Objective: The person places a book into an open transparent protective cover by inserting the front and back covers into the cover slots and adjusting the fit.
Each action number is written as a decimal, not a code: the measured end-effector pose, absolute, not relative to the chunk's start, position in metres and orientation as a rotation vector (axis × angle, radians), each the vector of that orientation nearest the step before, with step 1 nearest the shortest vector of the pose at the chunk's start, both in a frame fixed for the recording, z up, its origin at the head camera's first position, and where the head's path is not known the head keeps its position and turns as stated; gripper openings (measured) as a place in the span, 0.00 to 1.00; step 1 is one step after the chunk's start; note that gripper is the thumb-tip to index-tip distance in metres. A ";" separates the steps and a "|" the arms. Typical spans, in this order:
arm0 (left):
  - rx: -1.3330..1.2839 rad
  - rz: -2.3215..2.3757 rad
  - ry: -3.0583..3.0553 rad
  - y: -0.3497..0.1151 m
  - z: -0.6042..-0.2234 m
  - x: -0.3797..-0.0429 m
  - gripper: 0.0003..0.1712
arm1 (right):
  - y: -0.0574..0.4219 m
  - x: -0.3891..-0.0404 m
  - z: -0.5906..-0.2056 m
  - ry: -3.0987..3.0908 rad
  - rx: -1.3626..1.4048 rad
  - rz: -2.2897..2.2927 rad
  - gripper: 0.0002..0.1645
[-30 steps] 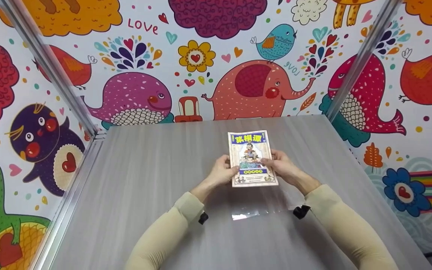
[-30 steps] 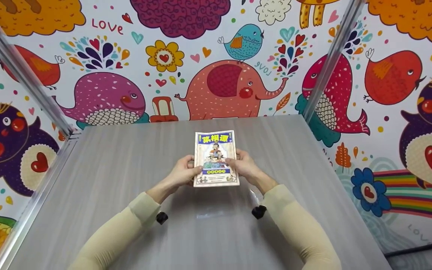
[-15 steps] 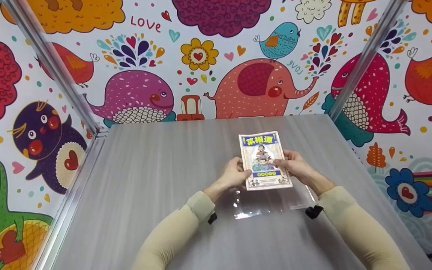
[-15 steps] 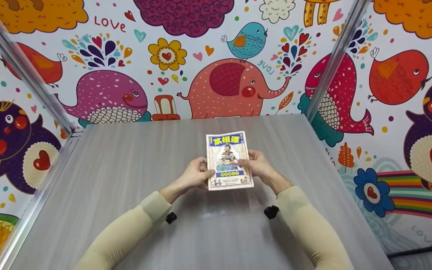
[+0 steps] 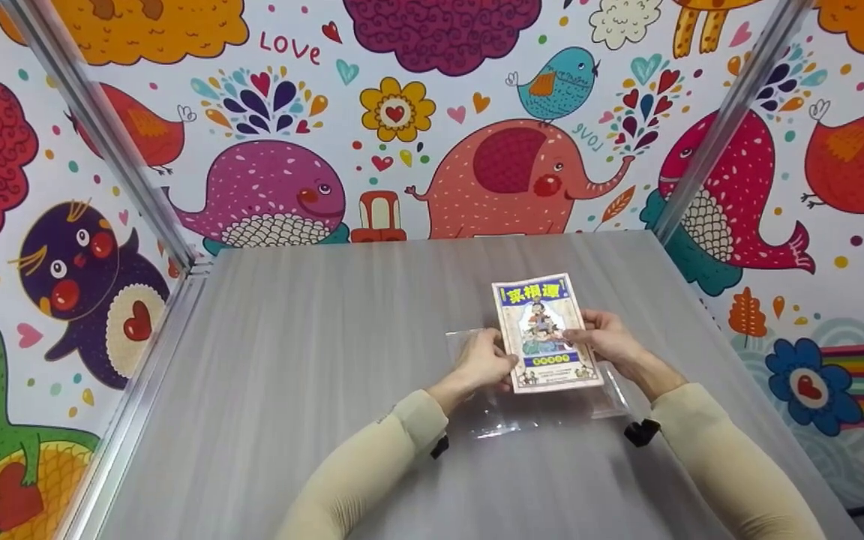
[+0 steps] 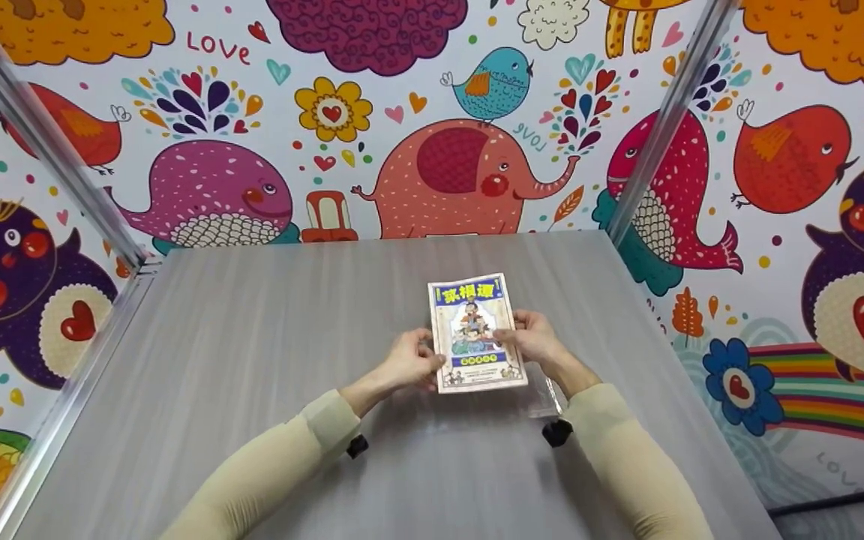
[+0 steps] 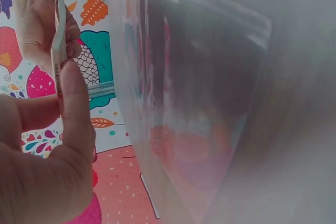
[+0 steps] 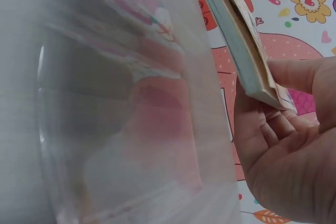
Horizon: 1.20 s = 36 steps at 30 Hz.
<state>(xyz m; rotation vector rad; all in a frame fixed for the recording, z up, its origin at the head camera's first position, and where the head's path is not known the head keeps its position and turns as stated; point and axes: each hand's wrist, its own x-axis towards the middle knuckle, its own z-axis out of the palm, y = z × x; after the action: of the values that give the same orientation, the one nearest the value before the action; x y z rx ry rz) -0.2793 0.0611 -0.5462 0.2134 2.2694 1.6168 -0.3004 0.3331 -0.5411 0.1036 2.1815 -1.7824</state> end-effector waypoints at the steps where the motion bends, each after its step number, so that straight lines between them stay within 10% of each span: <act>1: 0.202 1.617 2.272 0.062 -0.547 -0.279 0.12 | 0.334 -0.300 -0.542 2.182 0.100 -1.774 0.31; 36: 0.223 1.244 2.598 0.114 -0.634 -0.283 0.15 | 0.364 -0.285 -0.573 2.545 0.225 -1.341 0.36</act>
<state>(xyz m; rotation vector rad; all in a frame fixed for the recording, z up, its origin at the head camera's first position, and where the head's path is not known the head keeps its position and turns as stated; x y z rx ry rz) -0.2832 0.1142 -0.6344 0.2227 2.5981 1.2437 -0.2852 0.3643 -0.5732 0.2249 2.5447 -1.3410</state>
